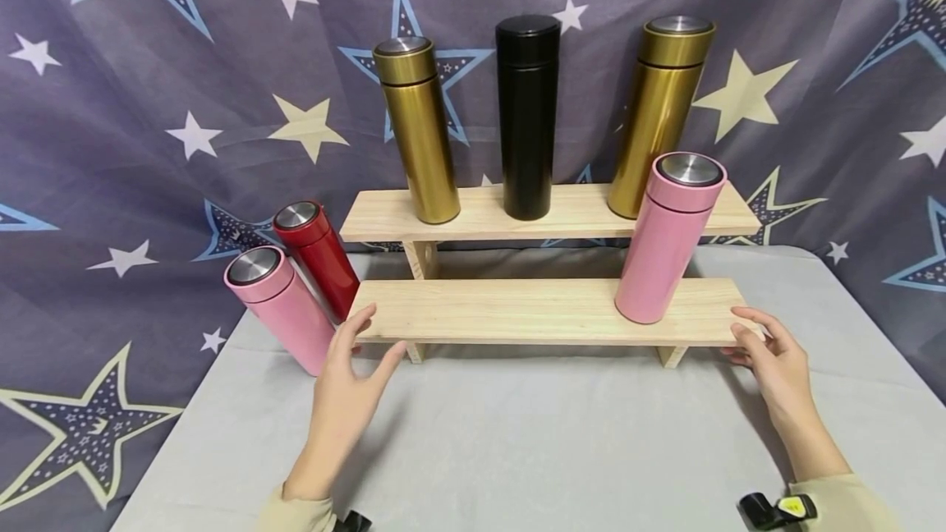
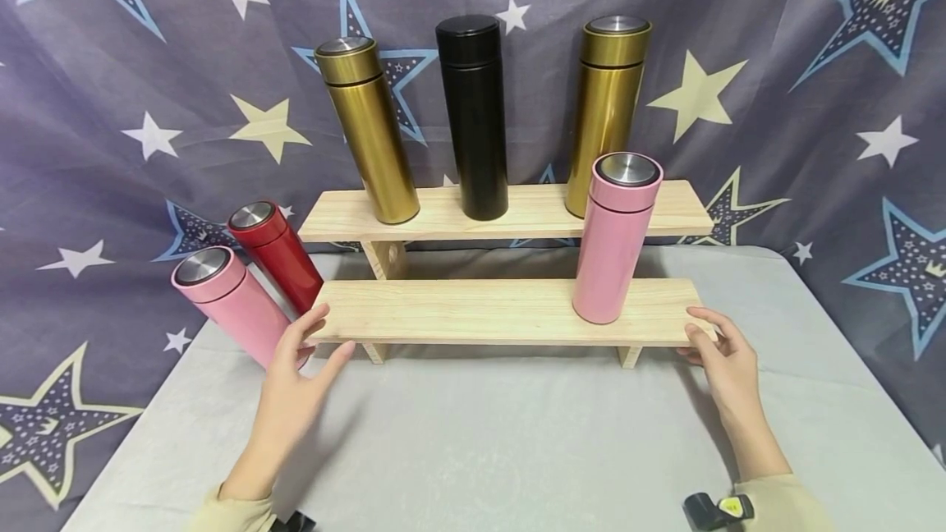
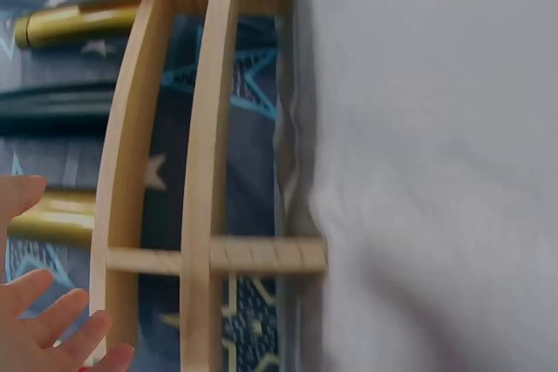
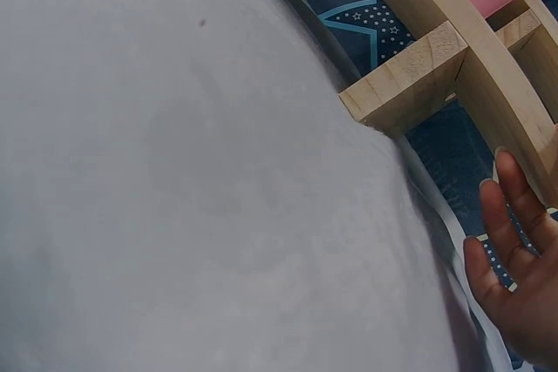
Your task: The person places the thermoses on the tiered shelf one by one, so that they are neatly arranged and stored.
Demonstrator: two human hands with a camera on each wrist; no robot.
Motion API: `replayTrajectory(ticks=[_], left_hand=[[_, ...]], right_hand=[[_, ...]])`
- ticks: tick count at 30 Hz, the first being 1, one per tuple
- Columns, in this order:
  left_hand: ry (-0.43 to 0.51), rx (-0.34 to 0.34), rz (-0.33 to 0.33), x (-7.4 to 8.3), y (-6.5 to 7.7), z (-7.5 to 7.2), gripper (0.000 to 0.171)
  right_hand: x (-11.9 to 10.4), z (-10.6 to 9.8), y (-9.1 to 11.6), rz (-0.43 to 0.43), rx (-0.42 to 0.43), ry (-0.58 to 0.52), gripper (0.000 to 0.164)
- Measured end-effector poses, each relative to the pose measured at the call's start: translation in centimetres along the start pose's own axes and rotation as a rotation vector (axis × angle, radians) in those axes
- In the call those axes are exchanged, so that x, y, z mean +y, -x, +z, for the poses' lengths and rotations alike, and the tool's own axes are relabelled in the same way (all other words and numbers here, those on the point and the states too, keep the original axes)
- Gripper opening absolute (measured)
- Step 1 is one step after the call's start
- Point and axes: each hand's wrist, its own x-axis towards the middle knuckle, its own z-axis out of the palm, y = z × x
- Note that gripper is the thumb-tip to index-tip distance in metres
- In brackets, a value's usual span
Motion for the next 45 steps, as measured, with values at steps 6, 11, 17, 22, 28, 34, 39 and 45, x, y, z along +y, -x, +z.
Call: replayTrajectory(ticks=[6,11,17,22,28,34,39,45], left_hand=[[-0.056,0.039,-0.082,-1.8,0.3,-1.9,0.059],[-0.077,0.071,-0.12,-3.0,0.5,-3.3,0.057],[-0.095,0.13,-0.173,-4.6,0.8,-4.8,0.055],[-0.105,0.171,-0.249,-5.2,0.6,-5.7,0.054],[-0.15,0.204,-0.353,-5.6,0.2,-6.3,0.059],[-0.119,0.203,-0.387,-6.4,-0.5,-6.5,0.066],[-0.057,0.195,-0.396,-7.0,-1.4,-6.4,0.072],[-0.046,0.185,-0.402,-7.7,-2.3,-6.0,0.078]], right_hand=[[0.0,0.0,-0.1,-0.002,-0.001,-0.005,0.024],[0.0,0.0,-0.1,-0.007,0.006,-0.003,0.026],[0.1,0.0,-0.1,-0.005,0.012,-0.004,0.024],[0.1,0.0,-0.2,-0.004,0.02,0.008,0.024],[0.0,0.0,-0.2,-0.001,0.021,0.009,0.024],[0.0,0.1,-0.1,-0.002,0.019,0.013,0.024],[0.1,0.1,-0.1,-0.006,0.021,0.006,0.024],[0.1,0.1,-0.1,0.0,0.023,0.01,0.023]])
